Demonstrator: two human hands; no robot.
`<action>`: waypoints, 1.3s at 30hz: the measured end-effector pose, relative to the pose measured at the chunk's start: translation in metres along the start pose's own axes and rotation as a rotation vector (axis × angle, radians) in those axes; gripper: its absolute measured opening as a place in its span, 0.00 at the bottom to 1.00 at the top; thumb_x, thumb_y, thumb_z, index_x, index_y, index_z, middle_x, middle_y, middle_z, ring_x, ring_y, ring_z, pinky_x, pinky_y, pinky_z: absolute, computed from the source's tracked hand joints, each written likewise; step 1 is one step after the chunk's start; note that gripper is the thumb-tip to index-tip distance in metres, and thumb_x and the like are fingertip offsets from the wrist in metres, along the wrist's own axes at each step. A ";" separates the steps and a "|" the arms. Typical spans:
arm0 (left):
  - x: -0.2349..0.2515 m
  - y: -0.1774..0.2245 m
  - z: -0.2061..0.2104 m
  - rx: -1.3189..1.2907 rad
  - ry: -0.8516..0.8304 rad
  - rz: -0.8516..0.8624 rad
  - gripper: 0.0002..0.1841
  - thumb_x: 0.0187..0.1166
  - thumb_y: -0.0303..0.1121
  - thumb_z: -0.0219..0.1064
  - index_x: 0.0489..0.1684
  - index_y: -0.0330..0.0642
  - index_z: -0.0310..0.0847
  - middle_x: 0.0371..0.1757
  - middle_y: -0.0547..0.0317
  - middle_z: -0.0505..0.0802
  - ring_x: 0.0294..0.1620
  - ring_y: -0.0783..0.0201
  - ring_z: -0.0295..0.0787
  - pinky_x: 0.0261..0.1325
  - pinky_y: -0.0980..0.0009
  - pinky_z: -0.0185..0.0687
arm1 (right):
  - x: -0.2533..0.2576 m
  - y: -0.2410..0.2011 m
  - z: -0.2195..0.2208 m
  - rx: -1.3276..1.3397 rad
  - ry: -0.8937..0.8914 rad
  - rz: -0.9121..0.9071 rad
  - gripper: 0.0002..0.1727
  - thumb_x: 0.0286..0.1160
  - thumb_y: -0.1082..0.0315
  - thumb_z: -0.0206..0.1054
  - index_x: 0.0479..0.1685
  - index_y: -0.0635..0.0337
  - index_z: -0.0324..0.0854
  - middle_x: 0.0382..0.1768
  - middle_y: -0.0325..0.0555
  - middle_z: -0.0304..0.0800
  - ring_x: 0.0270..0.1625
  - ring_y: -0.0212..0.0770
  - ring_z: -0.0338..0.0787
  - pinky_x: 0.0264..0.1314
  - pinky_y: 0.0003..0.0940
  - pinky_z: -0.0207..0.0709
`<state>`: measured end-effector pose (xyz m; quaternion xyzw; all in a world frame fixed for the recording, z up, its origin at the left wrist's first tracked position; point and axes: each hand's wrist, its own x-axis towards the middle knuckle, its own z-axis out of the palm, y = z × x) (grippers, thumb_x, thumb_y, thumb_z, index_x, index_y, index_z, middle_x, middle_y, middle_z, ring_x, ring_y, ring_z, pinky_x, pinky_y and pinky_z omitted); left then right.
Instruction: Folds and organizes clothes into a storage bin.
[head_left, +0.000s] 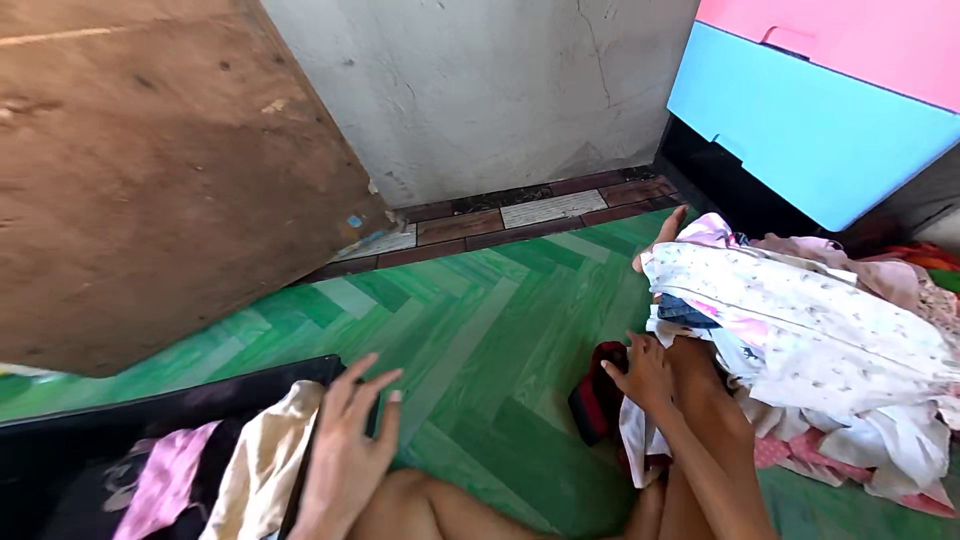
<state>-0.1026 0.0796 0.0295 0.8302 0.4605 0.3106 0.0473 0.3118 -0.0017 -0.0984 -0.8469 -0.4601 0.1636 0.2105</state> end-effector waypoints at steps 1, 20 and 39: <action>0.005 0.015 0.014 -0.064 -0.028 0.034 0.17 0.81 0.37 0.60 0.57 0.38 0.90 0.74 0.35 0.83 0.76 0.42 0.80 0.76 0.52 0.78 | 0.007 -0.001 -0.007 -0.020 -0.120 0.049 0.33 0.76 0.49 0.71 0.76 0.61 0.78 0.73 0.66 0.79 0.79 0.68 0.74 0.78 0.70 0.65; -0.049 0.161 0.218 -0.340 -0.919 -0.479 0.21 0.81 0.44 0.67 0.63 0.36 0.85 0.67 0.40 0.87 0.68 0.42 0.85 0.69 0.42 0.79 | 0.003 -0.040 -0.067 0.800 -0.012 -0.069 0.15 0.81 0.68 0.64 0.60 0.67 0.81 0.54 0.53 0.87 0.51 0.38 0.89 0.51 0.34 0.86; 0.069 0.229 0.038 -1.493 -0.015 -0.533 0.05 0.87 0.26 0.57 0.51 0.34 0.74 0.44 0.53 0.93 0.45 0.62 0.95 0.52 0.62 0.94 | -0.069 -0.101 -0.079 0.391 0.441 -0.458 0.28 0.71 0.55 0.64 0.66 0.65 0.81 0.50 0.52 0.92 0.51 0.50 0.91 0.47 0.53 0.84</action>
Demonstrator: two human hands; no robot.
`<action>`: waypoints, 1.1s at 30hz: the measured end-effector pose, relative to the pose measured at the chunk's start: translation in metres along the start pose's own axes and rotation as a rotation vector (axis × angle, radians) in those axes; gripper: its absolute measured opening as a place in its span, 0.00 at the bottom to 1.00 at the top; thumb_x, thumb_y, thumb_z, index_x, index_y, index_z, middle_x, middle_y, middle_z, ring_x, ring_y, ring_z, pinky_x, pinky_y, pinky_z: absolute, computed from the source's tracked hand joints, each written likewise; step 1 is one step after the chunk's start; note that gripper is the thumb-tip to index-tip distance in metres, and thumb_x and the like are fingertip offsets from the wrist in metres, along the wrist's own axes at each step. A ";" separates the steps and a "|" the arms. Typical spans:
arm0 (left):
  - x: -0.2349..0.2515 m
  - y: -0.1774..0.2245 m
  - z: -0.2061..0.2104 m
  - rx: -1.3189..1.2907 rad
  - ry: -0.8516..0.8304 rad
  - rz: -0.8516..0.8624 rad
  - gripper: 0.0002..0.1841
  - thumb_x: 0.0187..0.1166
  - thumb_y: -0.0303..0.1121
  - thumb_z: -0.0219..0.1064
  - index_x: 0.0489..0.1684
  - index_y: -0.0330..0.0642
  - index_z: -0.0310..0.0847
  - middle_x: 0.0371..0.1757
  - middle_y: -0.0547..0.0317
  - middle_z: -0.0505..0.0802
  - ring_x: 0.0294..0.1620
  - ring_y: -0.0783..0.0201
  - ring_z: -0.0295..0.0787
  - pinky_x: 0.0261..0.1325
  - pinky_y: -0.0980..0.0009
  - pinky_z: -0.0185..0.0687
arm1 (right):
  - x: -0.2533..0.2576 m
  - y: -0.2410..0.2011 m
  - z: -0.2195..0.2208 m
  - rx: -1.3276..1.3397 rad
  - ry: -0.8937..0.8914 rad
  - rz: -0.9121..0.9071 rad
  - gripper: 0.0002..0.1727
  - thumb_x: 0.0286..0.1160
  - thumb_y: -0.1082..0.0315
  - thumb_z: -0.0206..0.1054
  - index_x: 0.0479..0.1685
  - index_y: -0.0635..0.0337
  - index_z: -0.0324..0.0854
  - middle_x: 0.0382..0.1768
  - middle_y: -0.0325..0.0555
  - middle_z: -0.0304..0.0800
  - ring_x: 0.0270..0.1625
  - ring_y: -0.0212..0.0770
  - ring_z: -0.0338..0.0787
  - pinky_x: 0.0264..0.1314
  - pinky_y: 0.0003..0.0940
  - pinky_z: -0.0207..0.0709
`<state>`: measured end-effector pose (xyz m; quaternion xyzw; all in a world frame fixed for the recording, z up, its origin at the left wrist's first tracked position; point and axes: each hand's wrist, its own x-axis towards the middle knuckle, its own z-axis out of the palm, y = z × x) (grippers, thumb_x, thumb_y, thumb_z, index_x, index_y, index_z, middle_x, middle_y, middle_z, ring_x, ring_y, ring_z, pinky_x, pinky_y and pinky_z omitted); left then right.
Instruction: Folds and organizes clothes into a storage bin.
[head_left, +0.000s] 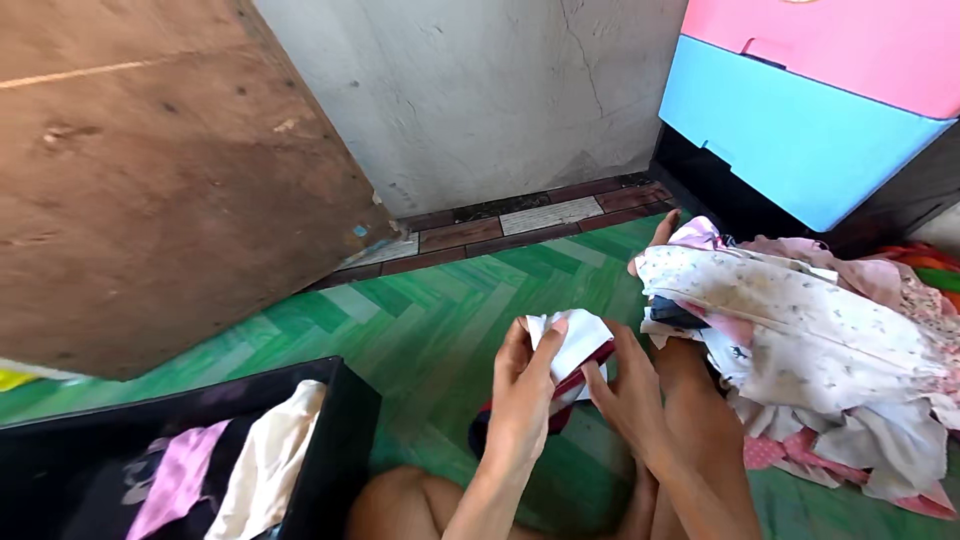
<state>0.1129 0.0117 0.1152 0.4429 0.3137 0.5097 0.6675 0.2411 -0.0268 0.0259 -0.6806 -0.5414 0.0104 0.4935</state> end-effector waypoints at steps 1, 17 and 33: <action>-0.003 0.008 -0.004 -0.003 0.022 0.046 0.05 0.87 0.26 0.56 0.51 0.35 0.74 0.44 0.54 0.93 0.45 0.62 0.95 0.52 0.63 0.94 | 0.004 -0.001 -0.003 -0.042 0.005 -0.021 0.25 0.69 0.58 0.65 0.62 0.63 0.84 0.48 0.50 0.92 0.49 0.50 0.92 0.45 0.53 0.84; 0.088 0.038 -0.091 0.023 0.337 -0.016 0.07 0.89 0.29 0.58 0.56 0.36 0.73 0.46 0.53 0.90 0.44 0.64 0.92 0.49 0.67 0.91 | 0.089 0.051 -0.024 0.050 -0.048 -0.004 0.16 0.79 0.70 0.62 0.57 0.68 0.89 0.46 0.57 0.94 0.44 0.43 0.92 0.51 0.39 0.85; -0.002 -0.068 -0.237 0.873 -0.008 -0.325 0.20 0.74 0.29 0.74 0.60 0.29 0.76 0.38 0.50 0.92 0.35 0.62 0.91 0.42 0.62 0.90 | -0.042 0.088 -0.040 0.027 -0.731 -0.031 0.13 0.71 0.71 0.67 0.50 0.56 0.94 0.53 0.49 0.94 0.62 0.48 0.90 0.68 0.47 0.83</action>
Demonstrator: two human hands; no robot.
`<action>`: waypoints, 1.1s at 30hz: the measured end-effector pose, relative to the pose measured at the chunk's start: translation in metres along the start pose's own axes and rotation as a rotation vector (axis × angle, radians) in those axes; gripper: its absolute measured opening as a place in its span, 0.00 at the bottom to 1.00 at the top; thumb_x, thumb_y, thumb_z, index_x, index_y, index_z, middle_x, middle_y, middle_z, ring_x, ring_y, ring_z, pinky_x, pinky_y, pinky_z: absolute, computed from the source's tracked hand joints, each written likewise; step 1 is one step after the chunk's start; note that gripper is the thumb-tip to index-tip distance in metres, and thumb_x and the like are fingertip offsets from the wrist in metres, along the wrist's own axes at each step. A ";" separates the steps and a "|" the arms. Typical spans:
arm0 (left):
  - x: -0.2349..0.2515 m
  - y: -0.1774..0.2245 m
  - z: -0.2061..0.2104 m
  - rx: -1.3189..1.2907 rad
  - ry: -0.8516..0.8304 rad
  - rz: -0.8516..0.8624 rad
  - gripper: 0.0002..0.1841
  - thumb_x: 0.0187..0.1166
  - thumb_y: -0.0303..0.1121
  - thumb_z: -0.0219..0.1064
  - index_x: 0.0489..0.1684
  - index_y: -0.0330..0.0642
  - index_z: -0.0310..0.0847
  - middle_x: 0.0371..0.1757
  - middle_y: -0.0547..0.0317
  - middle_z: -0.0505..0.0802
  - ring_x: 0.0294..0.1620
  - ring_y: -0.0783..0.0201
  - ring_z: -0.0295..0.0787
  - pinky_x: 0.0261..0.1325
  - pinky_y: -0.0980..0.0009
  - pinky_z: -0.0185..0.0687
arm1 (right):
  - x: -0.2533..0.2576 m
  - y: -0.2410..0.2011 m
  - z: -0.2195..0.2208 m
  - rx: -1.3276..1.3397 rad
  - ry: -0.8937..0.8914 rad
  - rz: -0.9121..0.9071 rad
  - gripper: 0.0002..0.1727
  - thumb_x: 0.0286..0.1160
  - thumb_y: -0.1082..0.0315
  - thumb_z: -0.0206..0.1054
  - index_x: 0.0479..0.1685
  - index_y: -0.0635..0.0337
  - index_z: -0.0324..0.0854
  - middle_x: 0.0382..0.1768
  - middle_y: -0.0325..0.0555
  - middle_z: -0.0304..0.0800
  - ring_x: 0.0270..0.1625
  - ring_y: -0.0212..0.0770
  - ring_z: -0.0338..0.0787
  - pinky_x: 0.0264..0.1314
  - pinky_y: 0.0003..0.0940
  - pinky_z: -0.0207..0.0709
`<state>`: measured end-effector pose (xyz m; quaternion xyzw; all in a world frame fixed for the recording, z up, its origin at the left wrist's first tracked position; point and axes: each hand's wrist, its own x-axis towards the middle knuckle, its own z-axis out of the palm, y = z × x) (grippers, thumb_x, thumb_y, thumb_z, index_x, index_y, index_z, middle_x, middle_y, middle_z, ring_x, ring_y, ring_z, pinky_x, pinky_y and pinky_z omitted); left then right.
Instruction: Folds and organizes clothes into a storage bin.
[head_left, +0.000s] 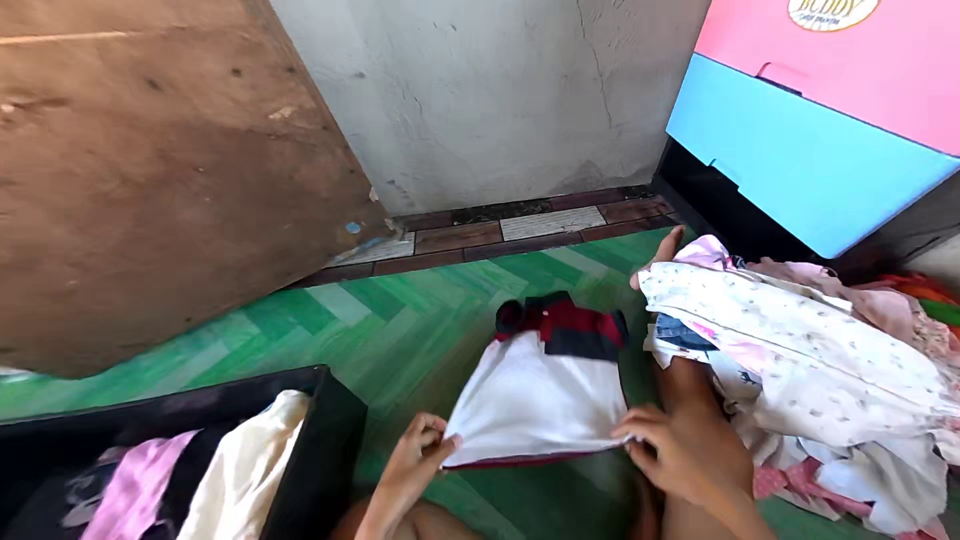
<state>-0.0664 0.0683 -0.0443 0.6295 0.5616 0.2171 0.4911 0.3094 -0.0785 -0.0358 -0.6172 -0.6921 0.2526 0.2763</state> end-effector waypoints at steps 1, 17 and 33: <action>0.001 -0.015 0.004 0.101 -0.081 -0.138 0.25 0.77 0.29 0.73 0.69 0.28 0.71 0.43 0.41 0.92 0.40 0.52 0.93 0.47 0.53 0.90 | -0.001 0.003 0.008 0.011 -0.313 0.130 0.15 0.77 0.68 0.67 0.59 0.59 0.91 0.60 0.56 0.91 0.69 0.56 0.86 0.76 0.55 0.75; 0.028 -0.049 0.070 0.676 -0.196 -0.169 0.33 0.84 0.35 0.65 0.92 0.49 0.61 0.82 0.31 0.70 0.78 0.38 0.74 0.78 0.49 0.74 | 0.072 0.049 0.065 -0.358 -0.473 0.642 0.29 0.82 0.58 0.65 0.84 0.47 0.73 0.87 0.54 0.62 0.89 0.62 0.60 0.77 0.66 0.68; 0.104 -0.031 0.056 0.899 -0.196 -0.076 0.32 0.91 0.47 0.54 0.95 0.63 0.52 0.94 0.40 0.55 0.92 0.33 0.51 0.80 0.31 0.59 | 0.066 -0.038 0.128 -0.193 -0.707 0.342 0.21 0.85 0.56 0.58 0.63 0.59 0.86 0.64 0.61 0.88 0.74 0.64 0.81 0.70 0.69 0.74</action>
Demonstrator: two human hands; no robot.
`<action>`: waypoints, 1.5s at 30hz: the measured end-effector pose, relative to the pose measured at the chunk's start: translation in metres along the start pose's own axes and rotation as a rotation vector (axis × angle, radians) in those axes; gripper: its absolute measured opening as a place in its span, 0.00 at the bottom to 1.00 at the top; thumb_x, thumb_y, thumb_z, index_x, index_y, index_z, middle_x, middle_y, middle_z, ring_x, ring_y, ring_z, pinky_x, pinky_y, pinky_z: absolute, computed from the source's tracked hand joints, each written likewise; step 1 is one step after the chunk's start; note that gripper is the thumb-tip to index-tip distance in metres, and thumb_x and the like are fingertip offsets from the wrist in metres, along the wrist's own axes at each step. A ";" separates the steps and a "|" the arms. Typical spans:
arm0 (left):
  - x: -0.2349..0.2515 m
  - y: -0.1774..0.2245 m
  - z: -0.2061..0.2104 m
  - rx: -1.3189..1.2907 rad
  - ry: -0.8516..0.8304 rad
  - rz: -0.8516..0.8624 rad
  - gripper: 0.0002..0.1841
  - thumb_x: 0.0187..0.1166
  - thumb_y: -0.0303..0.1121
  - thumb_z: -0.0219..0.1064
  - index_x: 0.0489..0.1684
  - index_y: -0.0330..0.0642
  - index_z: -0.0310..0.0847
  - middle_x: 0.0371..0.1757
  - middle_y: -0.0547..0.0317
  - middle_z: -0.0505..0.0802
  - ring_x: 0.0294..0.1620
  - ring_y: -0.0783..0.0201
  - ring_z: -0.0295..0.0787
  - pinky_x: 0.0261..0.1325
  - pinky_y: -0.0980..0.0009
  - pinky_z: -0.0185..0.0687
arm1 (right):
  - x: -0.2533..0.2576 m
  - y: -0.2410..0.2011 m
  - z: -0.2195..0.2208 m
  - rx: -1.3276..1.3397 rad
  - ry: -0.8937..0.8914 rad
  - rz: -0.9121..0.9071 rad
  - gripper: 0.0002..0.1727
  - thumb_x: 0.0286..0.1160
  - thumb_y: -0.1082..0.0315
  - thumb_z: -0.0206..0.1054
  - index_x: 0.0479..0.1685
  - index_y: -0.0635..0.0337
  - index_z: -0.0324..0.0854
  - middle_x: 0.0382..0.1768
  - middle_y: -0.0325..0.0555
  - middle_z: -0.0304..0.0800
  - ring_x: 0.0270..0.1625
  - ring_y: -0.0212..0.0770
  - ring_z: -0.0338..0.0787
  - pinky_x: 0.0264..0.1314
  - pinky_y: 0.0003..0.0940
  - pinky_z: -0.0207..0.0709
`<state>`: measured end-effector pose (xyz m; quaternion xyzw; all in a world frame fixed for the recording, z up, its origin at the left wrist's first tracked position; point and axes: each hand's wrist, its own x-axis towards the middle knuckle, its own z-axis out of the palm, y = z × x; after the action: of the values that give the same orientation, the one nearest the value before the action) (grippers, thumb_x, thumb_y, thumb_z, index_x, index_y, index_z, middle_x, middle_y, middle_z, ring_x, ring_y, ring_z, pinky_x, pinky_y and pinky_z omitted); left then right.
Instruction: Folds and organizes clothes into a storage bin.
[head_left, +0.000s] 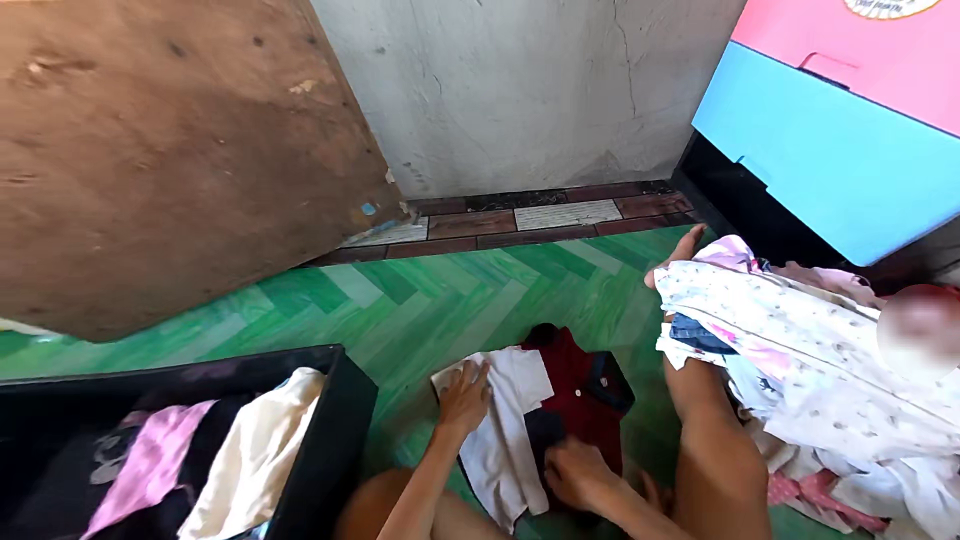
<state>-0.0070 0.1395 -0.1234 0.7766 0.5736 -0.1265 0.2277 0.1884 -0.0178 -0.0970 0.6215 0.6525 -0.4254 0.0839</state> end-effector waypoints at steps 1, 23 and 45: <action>0.003 -0.002 0.004 -0.012 -0.006 0.045 0.33 0.90 0.48 0.56 0.96 0.66 0.50 0.96 0.42 0.51 0.94 0.35 0.45 0.84 0.32 0.55 | 0.008 0.005 -0.004 0.002 0.094 -0.010 0.21 0.85 0.57 0.58 0.66 0.58 0.85 0.70 0.59 0.84 0.80 0.63 0.75 0.76 0.67 0.70; -0.028 -0.031 0.009 -0.473 0.122 -0.431 0.28 0.73 0.49 0.76 0.56 0.29 0.86 0.59 0.30 0.89 0.66 0.36 0.85 0.68 0.36 0.76 | 0.067 0.112 -0.094 0.118 0.473 0.346 0.27 0.84 0.57 0.63 0.79 0.59 0.75 0.83 0.60 0.69 0.88 0.63 0.62 0.82 0.66 0.62; -0.050 -0.037 -0.111 -1.292 0.899 0.255 0.20 0.77 0.26 0.65 0.66 0.31 0.72 0.45 0.61 0.93 0.43 0.75 0.91 0.53 0.75 0.88 | -0.042 0.101 -0.187 0.354 1.195 -0.424 0.15 0.74 0.69 0.62 0.54 0.57 0.91 0.53 0.44 0.94 0.67 0.47 0.83 0.75 0.48 0.72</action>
<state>-0.0649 0.1616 -0.0124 0.5272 0.4773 0.5834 0.3925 0.3647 0.0605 0.0013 0.6132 0.6153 -0.1154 -0.4817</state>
